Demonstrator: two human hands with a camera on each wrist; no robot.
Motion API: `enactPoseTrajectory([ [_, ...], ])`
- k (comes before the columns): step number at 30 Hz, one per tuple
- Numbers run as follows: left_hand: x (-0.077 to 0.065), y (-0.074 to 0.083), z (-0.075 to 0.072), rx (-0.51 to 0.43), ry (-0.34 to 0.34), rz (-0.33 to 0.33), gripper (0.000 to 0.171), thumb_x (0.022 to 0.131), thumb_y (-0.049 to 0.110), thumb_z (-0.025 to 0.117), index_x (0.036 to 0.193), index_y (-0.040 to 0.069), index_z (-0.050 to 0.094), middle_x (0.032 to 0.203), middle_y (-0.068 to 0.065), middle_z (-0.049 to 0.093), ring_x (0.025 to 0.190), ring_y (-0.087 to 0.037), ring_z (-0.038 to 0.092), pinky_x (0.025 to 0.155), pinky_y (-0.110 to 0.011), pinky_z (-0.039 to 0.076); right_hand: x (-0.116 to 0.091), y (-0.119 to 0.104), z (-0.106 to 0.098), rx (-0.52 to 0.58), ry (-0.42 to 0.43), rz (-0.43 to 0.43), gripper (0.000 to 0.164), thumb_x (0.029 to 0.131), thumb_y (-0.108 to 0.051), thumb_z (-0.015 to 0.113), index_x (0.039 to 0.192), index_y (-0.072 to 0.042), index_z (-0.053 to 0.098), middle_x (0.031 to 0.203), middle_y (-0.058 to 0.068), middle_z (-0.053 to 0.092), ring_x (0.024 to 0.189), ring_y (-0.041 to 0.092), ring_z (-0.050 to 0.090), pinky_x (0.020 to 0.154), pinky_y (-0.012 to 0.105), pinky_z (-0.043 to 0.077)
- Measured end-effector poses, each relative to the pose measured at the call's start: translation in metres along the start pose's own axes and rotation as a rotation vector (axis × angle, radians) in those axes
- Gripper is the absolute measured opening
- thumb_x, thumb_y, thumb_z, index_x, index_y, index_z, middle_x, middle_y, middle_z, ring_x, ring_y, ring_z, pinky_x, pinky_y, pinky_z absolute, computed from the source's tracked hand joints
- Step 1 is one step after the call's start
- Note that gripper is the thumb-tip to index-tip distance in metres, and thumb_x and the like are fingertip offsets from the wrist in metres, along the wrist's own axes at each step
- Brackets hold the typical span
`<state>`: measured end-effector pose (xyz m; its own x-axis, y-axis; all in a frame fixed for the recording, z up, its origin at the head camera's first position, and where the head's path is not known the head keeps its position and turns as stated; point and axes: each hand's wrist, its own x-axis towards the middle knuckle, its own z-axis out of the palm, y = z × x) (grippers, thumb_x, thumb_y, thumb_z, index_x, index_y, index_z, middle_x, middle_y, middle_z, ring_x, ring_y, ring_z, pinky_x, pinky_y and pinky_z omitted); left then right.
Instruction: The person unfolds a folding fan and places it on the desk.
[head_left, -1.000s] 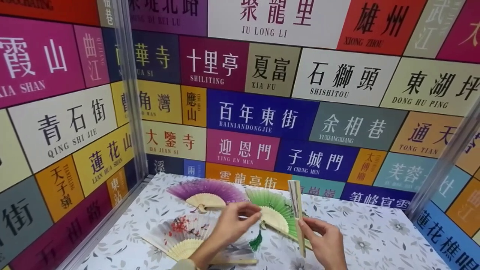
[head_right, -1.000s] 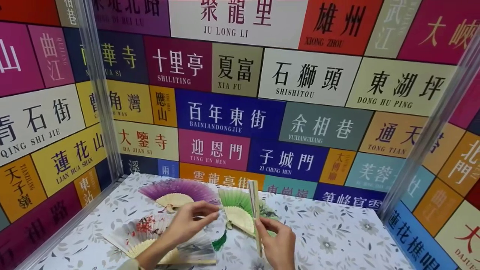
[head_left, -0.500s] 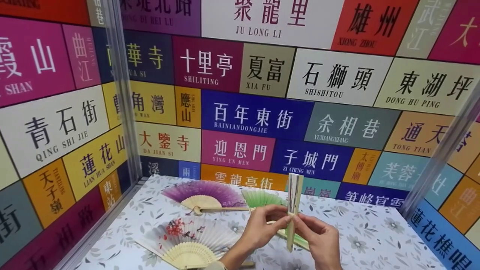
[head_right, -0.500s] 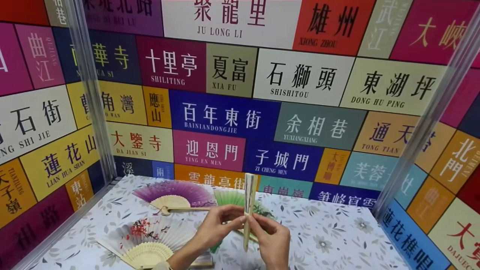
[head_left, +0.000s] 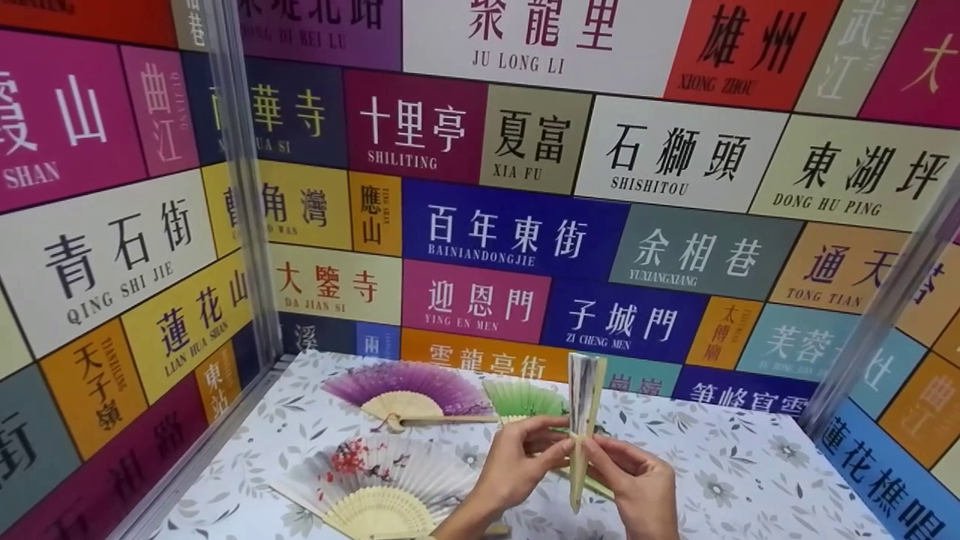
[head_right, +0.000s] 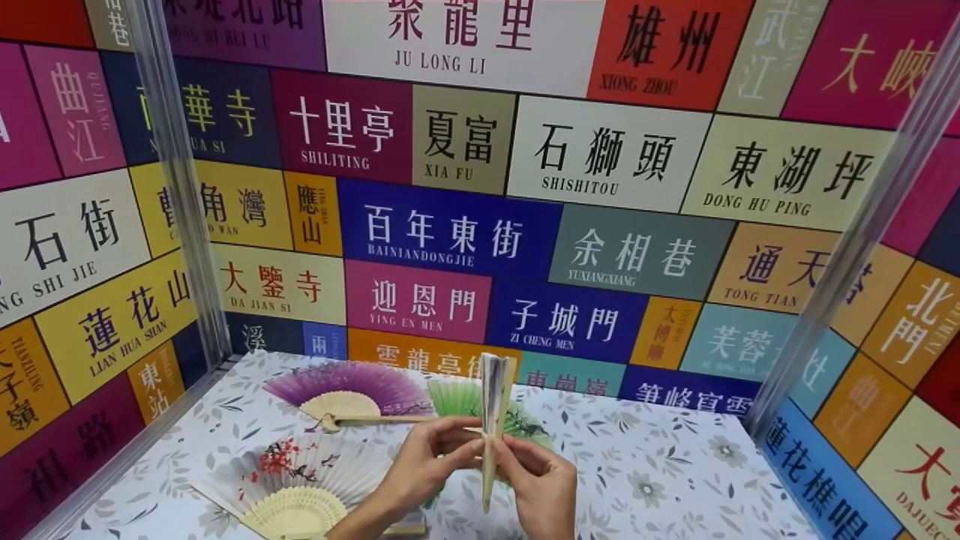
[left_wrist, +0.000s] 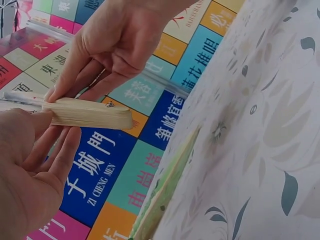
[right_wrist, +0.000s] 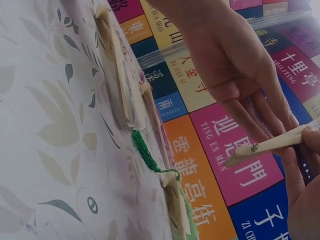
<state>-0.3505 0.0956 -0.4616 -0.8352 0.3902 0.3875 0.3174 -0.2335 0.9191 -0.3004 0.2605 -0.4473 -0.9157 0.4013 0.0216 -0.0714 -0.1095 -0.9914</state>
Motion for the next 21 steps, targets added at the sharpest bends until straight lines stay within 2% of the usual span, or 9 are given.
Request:
enactPoseTrajectory([
  [5, -0.0022, -0.0022, -0.003, -0.023, -0.02, -0.008, 0.031, 0.094, 0.016, 0.072, 0.125, 0.009, 0.069, 0.108, -0.013, 0.077, 0.092, -0.019, 0.076, 0.079, -0.032, 0.066, -0.0006, 0.0021, 0.001, -0.006, -0.002, 0.009, 0.047, 0.077, -0.026, 0.088, 0.113, 0.0, 0.074, 0.095, 0.008, 0.079, 0.09, 0.021, 0.077, 0.082, 0.037, 0.065],
  [12, -0.0042, -0.0065, -0.008, -0.07, -0.07, 0.02, 0.032, 0.096, 0.013, 0.068, 0.127, 0.004, 0.067, 0.109, -0.018, 0.075, 0.095, -0.023, 0.075, 0.082, -0.037, 0.065, -0.0026, 0.004, 0.0036, 0.037, -0.035, 0.014, 0.04, 0.085, -0.018, 0.082, 0.116, 0.003, 0.069, 0.093, 0.005, 0.079, 0.089, 0.018, 0.076, 0.082, 0.037, 0.065],
  [21, -0.0037, -0.0093, -0.01, -0.174, -0.058, -0.022, 0.031, 0.096, 0.011, 0.069, 0.125, 0.001, 0.067, 0.111, -0.021, 0.074, 0.096, -0.023, 0.075, 0.085, -0.038, 0.065, -0.0041, 0.0028, 0.0027, 0.08, -0.094, -0.007, 0.031, 0.091, -0.011, 0.075, 0.115, 0.005, 0.062, 0.094, 0.005, 0.079, 0.092, 0.016, 0.075, 0.084, 0.036, 0.065],
])
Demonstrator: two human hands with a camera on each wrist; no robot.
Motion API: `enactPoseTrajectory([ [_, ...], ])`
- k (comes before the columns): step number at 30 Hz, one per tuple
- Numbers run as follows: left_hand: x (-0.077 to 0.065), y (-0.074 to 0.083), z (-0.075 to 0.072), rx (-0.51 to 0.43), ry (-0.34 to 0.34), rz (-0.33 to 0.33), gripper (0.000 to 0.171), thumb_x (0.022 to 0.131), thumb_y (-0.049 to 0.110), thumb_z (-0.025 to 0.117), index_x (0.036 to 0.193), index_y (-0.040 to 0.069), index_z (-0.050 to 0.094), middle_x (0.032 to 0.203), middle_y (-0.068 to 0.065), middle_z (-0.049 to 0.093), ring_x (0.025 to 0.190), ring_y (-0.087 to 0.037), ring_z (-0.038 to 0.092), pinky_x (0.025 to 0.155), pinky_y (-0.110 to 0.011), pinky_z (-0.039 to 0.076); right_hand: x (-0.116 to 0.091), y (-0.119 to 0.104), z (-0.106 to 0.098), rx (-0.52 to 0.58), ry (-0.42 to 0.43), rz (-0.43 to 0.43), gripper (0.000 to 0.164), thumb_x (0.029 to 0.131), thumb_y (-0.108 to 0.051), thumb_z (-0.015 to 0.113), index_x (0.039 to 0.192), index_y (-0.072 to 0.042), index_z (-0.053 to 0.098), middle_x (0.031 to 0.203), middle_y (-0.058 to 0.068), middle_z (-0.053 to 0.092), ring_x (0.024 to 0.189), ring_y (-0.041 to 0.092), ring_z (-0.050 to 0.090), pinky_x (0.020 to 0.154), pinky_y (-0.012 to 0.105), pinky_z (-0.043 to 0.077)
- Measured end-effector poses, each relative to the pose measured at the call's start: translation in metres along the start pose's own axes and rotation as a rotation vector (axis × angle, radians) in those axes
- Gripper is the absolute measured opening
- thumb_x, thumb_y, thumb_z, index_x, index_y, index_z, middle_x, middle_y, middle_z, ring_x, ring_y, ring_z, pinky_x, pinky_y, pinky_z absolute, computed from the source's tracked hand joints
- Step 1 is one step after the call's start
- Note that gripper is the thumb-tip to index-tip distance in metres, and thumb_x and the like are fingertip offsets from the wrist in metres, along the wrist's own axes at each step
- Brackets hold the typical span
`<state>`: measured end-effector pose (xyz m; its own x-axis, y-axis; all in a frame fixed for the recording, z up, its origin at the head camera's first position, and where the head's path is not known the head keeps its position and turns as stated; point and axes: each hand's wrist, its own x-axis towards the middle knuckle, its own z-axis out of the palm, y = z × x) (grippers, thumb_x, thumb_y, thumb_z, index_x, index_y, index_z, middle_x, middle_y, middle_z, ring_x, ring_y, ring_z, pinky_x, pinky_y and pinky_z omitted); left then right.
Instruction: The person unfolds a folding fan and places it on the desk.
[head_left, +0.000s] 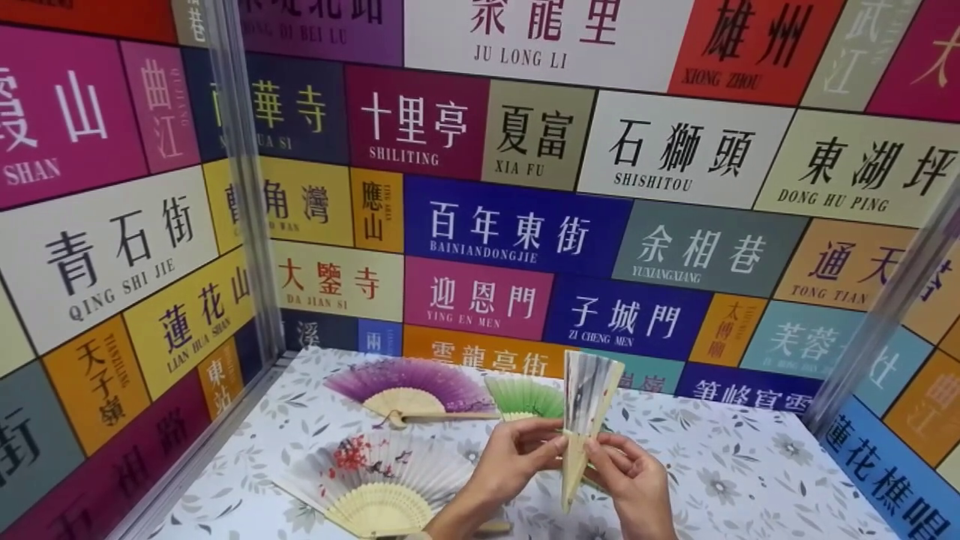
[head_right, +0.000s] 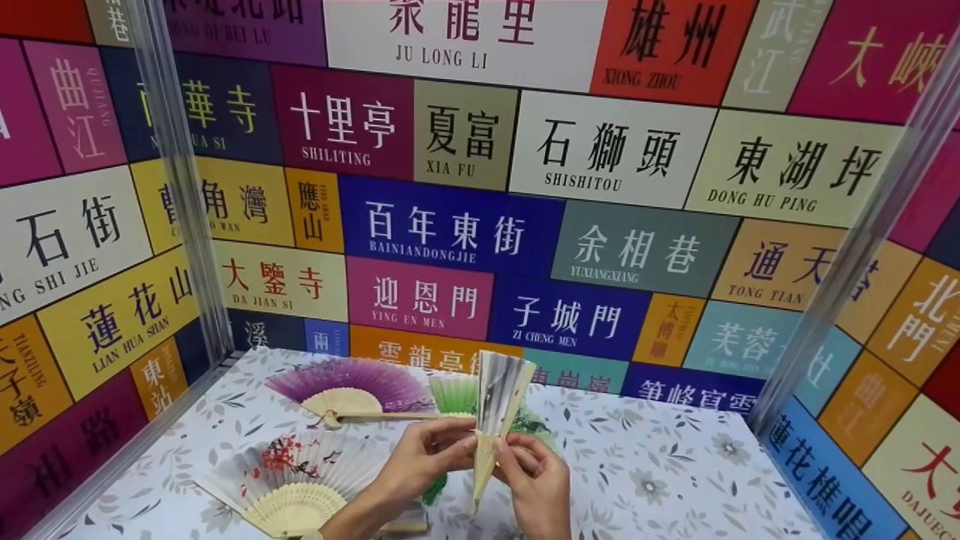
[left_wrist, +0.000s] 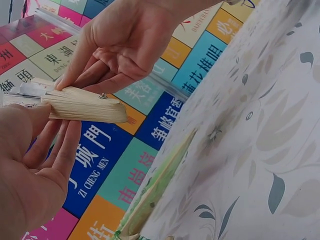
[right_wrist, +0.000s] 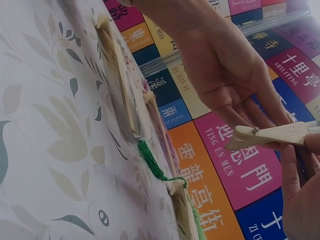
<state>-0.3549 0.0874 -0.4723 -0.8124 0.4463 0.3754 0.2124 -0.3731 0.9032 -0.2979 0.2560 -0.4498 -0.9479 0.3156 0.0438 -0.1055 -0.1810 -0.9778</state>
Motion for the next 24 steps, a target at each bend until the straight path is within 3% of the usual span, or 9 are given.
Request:
enactPoseTrajectory([
  [10, -0.0003, 0.001, -0.0021, -0.043, 0.001, -0.012, 0.032, 0.097, 0.011, 0.067, 0.126, -0.001, 0.066, 0.114, -0.022, 0.072, 0.096, -0.021, 0.074, 0.088, -0.041, 0.064, -0.0009, -0.0007, 0.0, 0.019, -0.039, 0.005, 0.029, 0.095, -0.012, 0.07, 0.114, 0.004, 0.054, 0.096, 0.006, 0.078, 0.094, 0.014, 0.075, 0.087, 0.035, 0.064],
  [19, -0.0007, 0.0002, -0.0036, -0.046, 0.047, -0.047, 0.034, 0.095, 0.014, 0.07, 0.126, 0.0, 0.066, 0.112, -0.016, 0.073, 0.095, -0.021, 0.074, 0.087, -0.038, 0.065, -0.0015, -0.0009, -0.0011, 0.051, -0.086, 0.032, 0.025, 0.1, -0.013, 0.063, 0.115, 0.0, 0.049, 0.1, 0.01, 0.077, 0.095, 0.015, 0.075, 0.087, 0.033, 0.064],
  [24, -0.0016, 0.001, -0.0031, -0.068, 0.067, -0.05, 0.034, 0.096, 0.013, 0.068, 0.126, -0.003, 0.065, 0.112, -0.018, 0.072, 0.095, -0.021, 0.073, 0.087, -0.037, 0.065, -0.0032, -0.0015, -0.0019, 0.056, -0.114, 0.022, 0.022, 0.102, -0.015, 0.06, 0.113, -0.003, 0.045, 0.1, 0.007, 0.077, 0.097, 0.014, 0.074, 0.088, 0.032, 0.063],
])
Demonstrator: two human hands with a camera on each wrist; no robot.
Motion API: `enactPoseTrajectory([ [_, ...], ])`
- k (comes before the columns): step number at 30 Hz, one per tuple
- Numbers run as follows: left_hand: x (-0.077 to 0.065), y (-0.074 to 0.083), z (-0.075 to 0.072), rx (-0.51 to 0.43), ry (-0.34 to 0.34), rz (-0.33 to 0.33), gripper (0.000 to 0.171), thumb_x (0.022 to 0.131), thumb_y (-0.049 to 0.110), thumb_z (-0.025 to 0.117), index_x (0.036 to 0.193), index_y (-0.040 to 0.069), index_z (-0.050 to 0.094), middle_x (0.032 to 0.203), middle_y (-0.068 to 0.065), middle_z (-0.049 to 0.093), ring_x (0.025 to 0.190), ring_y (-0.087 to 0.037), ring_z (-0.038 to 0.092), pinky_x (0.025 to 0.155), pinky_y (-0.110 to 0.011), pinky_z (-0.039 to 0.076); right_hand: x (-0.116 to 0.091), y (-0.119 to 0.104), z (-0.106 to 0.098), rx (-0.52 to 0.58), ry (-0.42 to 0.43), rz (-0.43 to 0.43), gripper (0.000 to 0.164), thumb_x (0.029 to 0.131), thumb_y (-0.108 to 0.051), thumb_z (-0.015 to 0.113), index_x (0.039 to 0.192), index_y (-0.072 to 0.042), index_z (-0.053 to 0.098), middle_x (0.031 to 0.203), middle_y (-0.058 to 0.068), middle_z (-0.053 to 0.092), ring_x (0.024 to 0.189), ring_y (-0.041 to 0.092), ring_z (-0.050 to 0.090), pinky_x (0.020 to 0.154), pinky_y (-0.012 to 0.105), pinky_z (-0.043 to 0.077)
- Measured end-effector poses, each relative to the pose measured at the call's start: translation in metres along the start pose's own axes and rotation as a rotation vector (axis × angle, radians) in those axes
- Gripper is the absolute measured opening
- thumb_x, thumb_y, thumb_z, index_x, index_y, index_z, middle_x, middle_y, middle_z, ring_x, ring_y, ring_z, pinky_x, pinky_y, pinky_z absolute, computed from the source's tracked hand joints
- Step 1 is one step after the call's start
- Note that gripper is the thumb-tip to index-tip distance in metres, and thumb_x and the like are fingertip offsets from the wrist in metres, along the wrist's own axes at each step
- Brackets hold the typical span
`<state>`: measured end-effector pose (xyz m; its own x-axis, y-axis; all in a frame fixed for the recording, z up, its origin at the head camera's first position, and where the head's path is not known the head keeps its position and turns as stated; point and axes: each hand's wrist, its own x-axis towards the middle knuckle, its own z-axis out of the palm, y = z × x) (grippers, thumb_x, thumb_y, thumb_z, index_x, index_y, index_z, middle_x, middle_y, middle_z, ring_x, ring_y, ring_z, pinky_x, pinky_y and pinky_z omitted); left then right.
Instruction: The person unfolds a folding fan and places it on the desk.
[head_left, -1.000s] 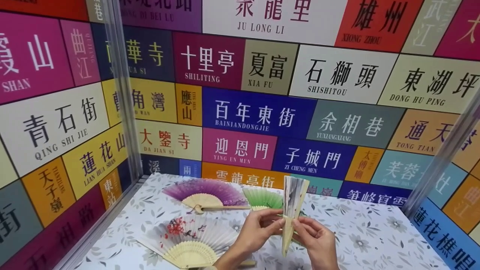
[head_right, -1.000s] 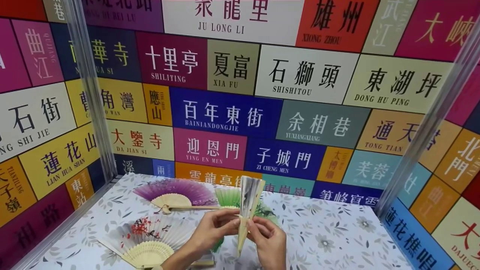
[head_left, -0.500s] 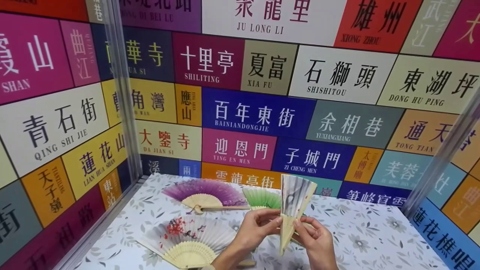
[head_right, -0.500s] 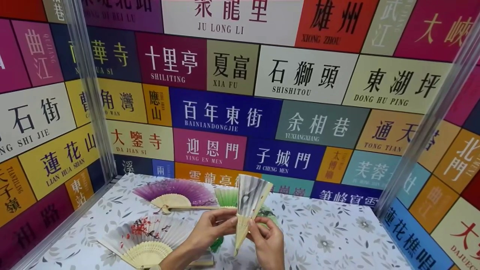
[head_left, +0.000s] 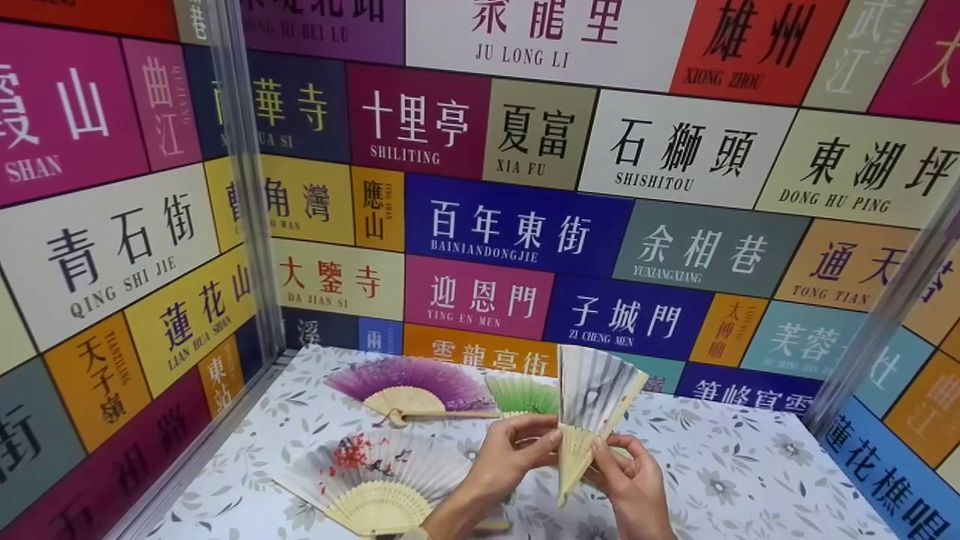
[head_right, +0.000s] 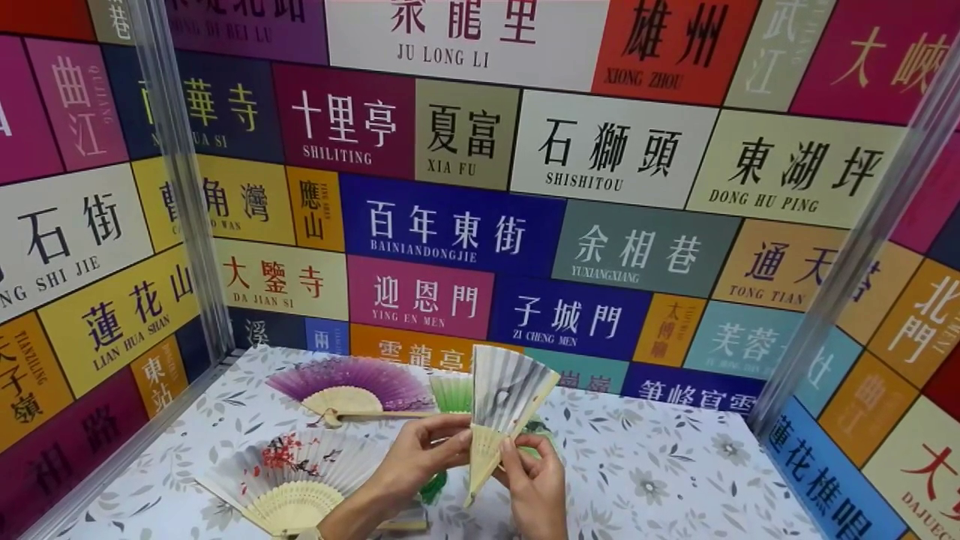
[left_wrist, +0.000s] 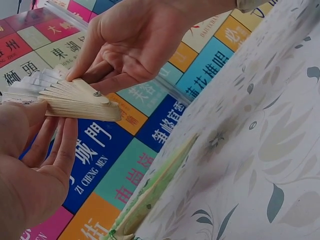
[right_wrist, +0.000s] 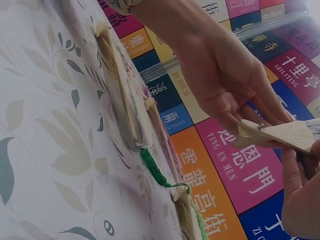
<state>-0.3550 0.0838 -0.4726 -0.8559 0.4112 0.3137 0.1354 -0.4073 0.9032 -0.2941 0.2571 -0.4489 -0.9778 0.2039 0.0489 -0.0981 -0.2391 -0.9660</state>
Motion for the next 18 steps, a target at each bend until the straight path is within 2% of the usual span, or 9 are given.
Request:
enactPoseTrajectory([
  [18, -0.0001, 0.0029, -0.0013, -0.047, 0.026, -0.028, 0.036, 0.096, 0.014, 0.069, 0.127, -0.005, 0.063, 0.112, -0.016, 0.072, 0.097, -0.023, 0.073, 0.089, -0.039, 0.064, -0.0013, -0.0007, 0.0008, 0.01, 0.023, 0.023, 0.027, 0.105, -0.018, 0.055, 0.118, -0.001, 0.038, 0.104, 0.009, 0.075, 0.097, 0.012, 0.073, 0.086, 0.029, 0.064],
])
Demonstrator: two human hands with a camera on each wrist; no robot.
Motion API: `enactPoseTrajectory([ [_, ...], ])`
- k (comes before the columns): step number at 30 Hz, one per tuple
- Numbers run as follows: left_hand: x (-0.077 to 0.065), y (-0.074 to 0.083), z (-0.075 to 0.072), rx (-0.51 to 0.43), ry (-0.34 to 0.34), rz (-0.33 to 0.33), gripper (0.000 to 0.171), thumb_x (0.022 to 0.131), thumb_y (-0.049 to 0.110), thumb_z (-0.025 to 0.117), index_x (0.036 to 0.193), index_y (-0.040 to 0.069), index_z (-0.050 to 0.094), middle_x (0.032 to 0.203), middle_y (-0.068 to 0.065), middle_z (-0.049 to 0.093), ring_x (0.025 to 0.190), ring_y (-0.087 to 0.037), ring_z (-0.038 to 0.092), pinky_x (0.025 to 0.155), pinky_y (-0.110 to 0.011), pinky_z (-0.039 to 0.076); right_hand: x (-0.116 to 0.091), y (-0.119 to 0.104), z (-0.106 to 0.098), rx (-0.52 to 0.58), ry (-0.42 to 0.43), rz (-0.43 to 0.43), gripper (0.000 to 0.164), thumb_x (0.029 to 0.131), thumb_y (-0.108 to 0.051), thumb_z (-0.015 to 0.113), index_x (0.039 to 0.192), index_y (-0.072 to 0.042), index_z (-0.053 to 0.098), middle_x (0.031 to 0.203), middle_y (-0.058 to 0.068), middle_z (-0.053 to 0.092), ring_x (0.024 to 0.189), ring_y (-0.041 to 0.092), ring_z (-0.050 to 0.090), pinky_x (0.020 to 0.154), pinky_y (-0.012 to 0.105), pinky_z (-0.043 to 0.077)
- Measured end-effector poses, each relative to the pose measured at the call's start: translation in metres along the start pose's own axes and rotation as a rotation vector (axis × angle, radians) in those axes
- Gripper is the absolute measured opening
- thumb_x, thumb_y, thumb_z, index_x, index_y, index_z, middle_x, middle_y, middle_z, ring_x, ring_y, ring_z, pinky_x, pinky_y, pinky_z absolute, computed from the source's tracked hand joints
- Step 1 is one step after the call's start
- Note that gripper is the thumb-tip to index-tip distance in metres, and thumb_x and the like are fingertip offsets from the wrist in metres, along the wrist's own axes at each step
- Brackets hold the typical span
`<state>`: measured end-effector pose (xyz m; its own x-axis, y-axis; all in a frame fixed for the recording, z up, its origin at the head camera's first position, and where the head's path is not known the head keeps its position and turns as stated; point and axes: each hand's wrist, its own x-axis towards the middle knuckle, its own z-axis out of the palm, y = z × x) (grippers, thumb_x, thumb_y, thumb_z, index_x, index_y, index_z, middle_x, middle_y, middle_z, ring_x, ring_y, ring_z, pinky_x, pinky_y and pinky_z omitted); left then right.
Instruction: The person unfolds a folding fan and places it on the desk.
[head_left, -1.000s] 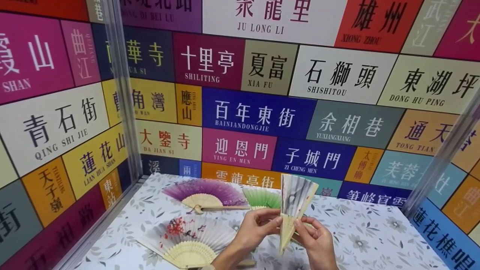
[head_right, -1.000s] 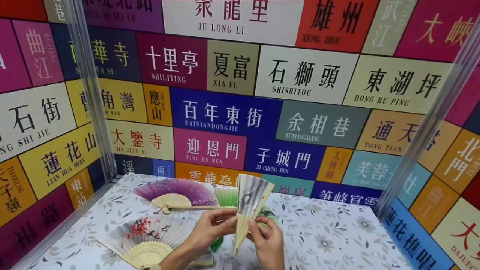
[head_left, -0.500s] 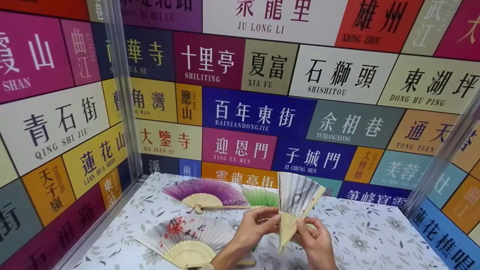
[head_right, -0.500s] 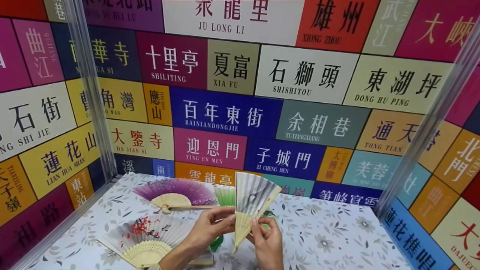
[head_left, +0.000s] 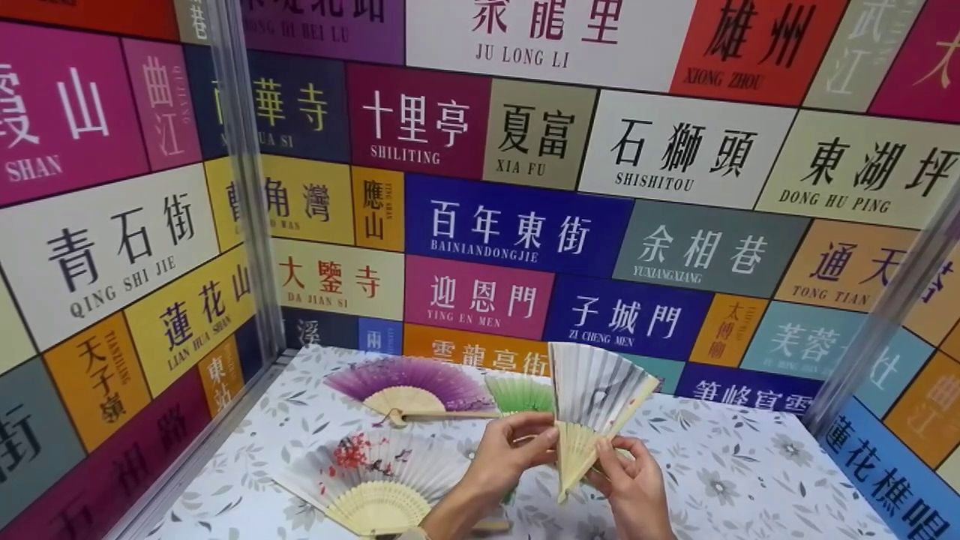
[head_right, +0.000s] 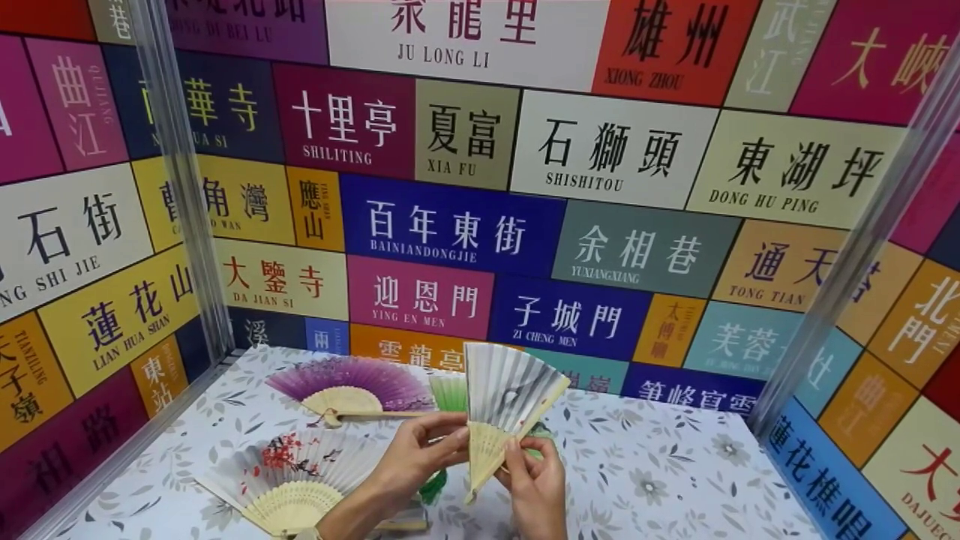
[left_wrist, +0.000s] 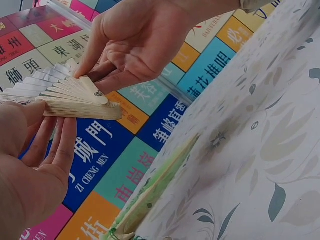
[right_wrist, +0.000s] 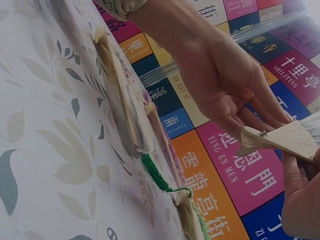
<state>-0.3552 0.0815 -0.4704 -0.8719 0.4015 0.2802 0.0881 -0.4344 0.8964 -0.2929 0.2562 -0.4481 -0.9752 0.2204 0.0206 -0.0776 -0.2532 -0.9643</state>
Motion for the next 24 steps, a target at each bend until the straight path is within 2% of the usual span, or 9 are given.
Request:
enactPoseTrajectory([
  [10, -0.0005, 0.0007, -0.001, -0.023, 0.005, 0.001, 0.036, 0.096, 0.013, 0.069, 0.126, -0.006, 0.062, 0.11, -0.016, 0.072, 0.096, -0.022, 0.074, 0.089, -0.039, 0.064, 0.0001, -0.0018, -0.0012, 0.011, 0.02, 0.018, 0.031, 0.105, -0.021, 0.054, 0.12, -0.002, 0.035, 0.106, 0.006, 0.074, 0.098, 0.009, 0.071, 0.086, 0.028, 0.063],
  [24, 0.0006, 0.0007, -0.0031, -0.054, 0.021, -0.009, 0.036, 0.096, 0.014, 0.07, 0.125, -0.005, 0.061, 0.111, -0.016, 0.072, 0.097, -0.023, 0.073, 0.089, -0.038, 0.064, 0.0013, -0.0034, -0.004, 0.034, 0.074, 0.033, 0.029, 0.105, -0.023, 0.054, 0.117, -0.005, 0.035, 0.096, 0.001, 0.074, 0.091, 0.008, 0.071, 0.08, 0.026, 0.063],
])
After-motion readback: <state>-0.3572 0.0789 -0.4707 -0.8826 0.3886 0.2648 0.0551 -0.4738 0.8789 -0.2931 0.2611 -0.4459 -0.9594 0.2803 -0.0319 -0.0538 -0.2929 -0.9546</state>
